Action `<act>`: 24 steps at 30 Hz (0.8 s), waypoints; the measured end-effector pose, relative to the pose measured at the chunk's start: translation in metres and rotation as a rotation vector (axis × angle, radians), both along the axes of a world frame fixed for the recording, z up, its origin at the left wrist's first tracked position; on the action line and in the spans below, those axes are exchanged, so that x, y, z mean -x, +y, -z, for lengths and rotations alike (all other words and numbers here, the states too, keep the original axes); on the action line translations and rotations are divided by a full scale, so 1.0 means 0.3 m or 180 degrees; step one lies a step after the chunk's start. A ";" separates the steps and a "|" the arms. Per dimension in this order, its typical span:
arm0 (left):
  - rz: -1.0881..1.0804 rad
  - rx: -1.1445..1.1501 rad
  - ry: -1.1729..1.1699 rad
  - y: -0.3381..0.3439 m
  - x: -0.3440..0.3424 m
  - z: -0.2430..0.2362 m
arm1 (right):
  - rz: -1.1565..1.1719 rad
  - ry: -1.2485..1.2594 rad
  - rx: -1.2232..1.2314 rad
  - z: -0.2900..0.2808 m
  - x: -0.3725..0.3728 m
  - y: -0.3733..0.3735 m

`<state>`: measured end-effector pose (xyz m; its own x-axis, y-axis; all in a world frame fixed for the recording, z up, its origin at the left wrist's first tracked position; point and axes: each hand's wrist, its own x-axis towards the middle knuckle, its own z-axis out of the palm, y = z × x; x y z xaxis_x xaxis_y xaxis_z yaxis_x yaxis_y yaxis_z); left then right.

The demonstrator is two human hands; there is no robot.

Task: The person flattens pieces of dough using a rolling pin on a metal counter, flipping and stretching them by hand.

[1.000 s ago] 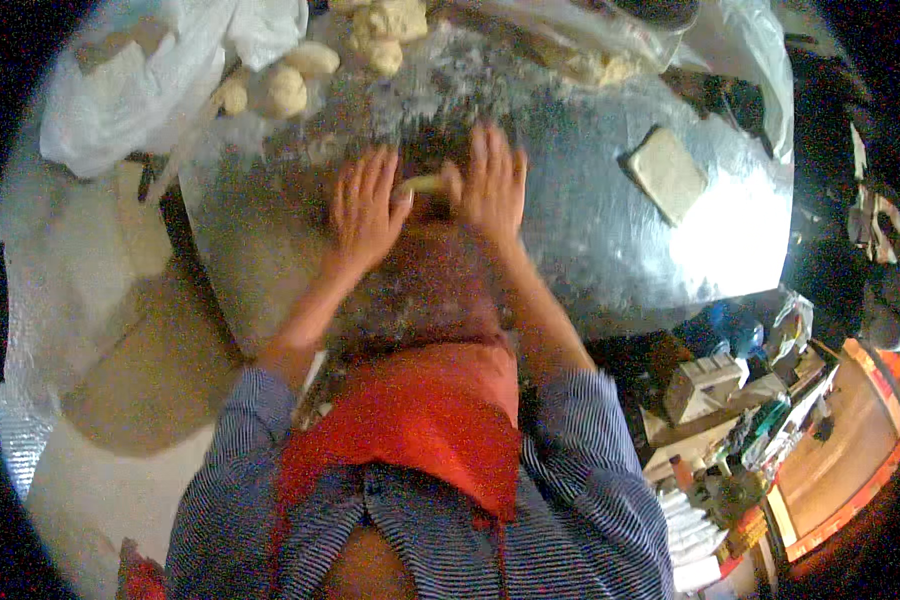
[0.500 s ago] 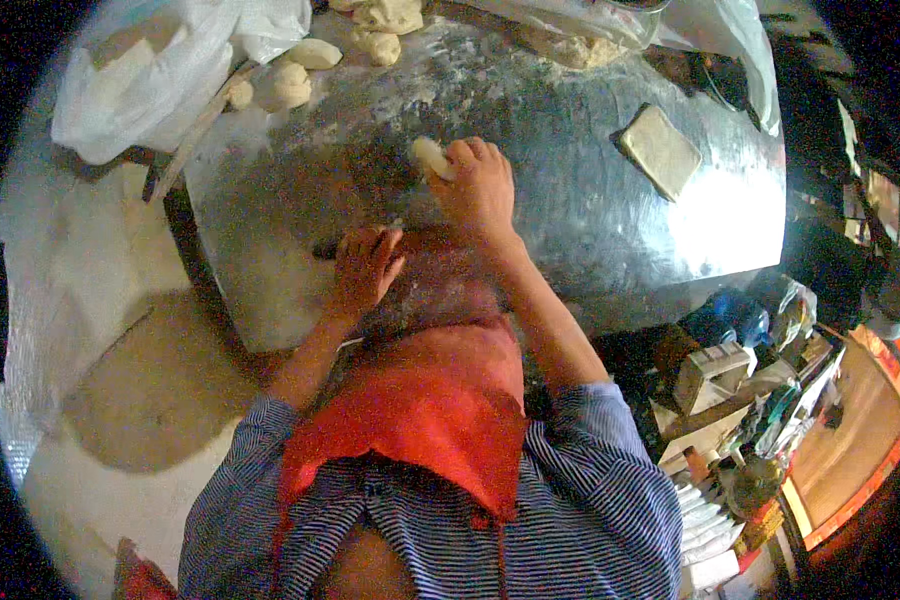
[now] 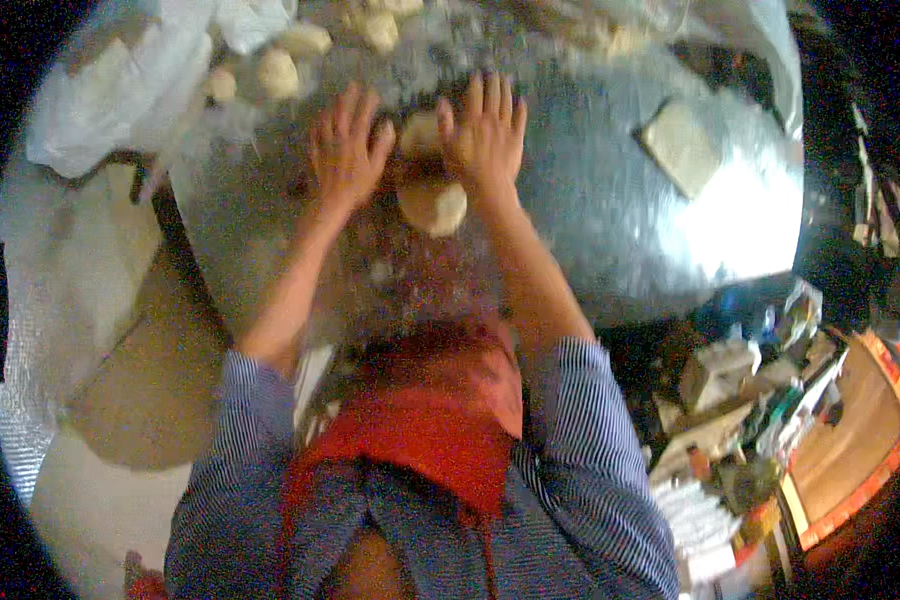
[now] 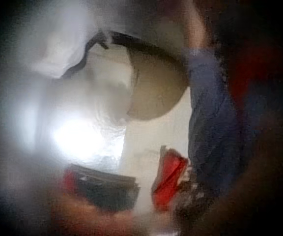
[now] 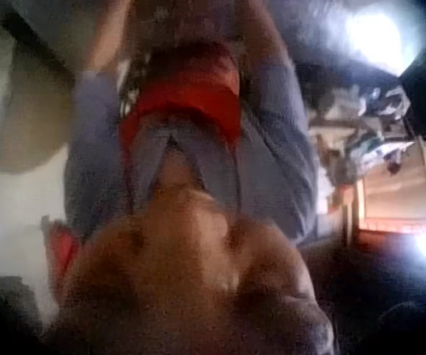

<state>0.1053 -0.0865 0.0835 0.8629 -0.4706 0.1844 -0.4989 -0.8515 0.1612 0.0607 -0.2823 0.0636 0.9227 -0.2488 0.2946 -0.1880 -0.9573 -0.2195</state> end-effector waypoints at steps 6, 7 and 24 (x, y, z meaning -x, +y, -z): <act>0.0421 0.0228 0.0645 0.124 0.224 -0.008 | -0.0685 0.0343 -0.0461 -0.012 0.320 0.057; 0.0480 0.0233 0.0582 0.110 0.192 0.002 | -0.0605 0.0307 -0.0408 -0.013 0.280 0.040; 0.0390 0.0403 -0.0188 -0.064 -0.273 0.040 | -0.0085 -0.0432 -0.0265 -0.008 -0.201 -0.087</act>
